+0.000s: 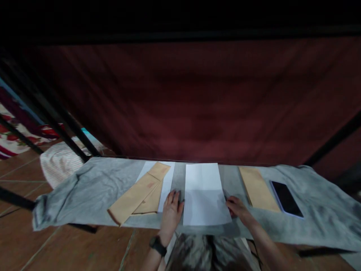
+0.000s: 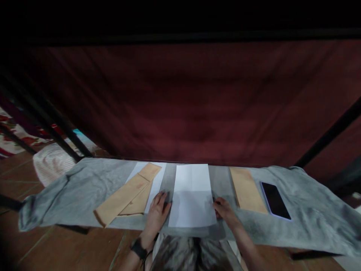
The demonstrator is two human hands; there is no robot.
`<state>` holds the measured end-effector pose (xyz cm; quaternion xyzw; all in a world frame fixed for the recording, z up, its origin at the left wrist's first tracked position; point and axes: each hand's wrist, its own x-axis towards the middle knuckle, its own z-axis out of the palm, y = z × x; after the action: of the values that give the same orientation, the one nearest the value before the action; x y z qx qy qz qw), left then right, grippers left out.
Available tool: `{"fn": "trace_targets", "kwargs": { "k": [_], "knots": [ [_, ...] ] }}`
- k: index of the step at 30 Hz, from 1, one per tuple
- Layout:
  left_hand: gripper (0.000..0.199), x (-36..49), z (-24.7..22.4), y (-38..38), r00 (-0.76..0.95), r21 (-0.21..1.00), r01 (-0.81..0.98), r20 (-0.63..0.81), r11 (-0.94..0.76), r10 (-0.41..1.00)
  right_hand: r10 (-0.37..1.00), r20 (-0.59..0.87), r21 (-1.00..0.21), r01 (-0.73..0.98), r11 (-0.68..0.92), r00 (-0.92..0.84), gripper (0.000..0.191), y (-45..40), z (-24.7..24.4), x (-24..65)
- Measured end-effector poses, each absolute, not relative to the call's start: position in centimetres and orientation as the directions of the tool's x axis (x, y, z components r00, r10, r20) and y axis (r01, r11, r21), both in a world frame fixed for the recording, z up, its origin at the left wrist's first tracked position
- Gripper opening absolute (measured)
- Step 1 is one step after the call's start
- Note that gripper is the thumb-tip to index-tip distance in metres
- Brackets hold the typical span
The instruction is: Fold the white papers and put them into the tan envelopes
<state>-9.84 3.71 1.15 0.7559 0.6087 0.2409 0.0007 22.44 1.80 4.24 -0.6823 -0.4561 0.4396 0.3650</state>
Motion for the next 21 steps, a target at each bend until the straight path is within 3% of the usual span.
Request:
{"fn": "trace_targets", "kwargs": {
  "k": [4,10,12,14,17,21],
  "knots": [
    [0.052,-5.1,0.2,1.7,0.281,0.31,0.872,0.317,-0.379,0.906,0.946,-0.202,-0.869,0.398,-0.293,0.254,0.016,1.6,3.8,23.4],
    [0.058,-2.4,-0.3,-0.1,0.363,0.162,0.901,0.232,-0.404,0.902,0.933,-0.033,-0.787,0.565,-0.246,0.36,0.01,2.0,3.2,23.4],
    [0.058,-2.2,-0.2,0.0,0.363,0.134,0.907,0.235,-0.4,0.902,0.928,0.035,-0.753,0.62,-0.219,0.371,0.016,1.6,2.8,22.7],
    [0.057,-1.7,-0.1,0.1,0.37,0.119,0.906,0.248,-0.407,0.895,0.935,0.16,-0.695,0.709,-0.12,0.315,0.027,1.2,2.2,21.0],
    [0.055,-0.1,-0.1,0.5,0.42,0.112,0.884,0.235,-0.454,0.876,0.935,0.342,-0.571,0.811,0.128,0.093,0.042,1.1,0.9,17.0],
    [0.056,1.6,-0.4,0.9,0.443,0.118,0.878,0.169,-0.464,0.88,0.926,0.365,-0.378,0.894,0.239,-0.094,0.046,1.2,-0.7,13.9]
  ]
}}
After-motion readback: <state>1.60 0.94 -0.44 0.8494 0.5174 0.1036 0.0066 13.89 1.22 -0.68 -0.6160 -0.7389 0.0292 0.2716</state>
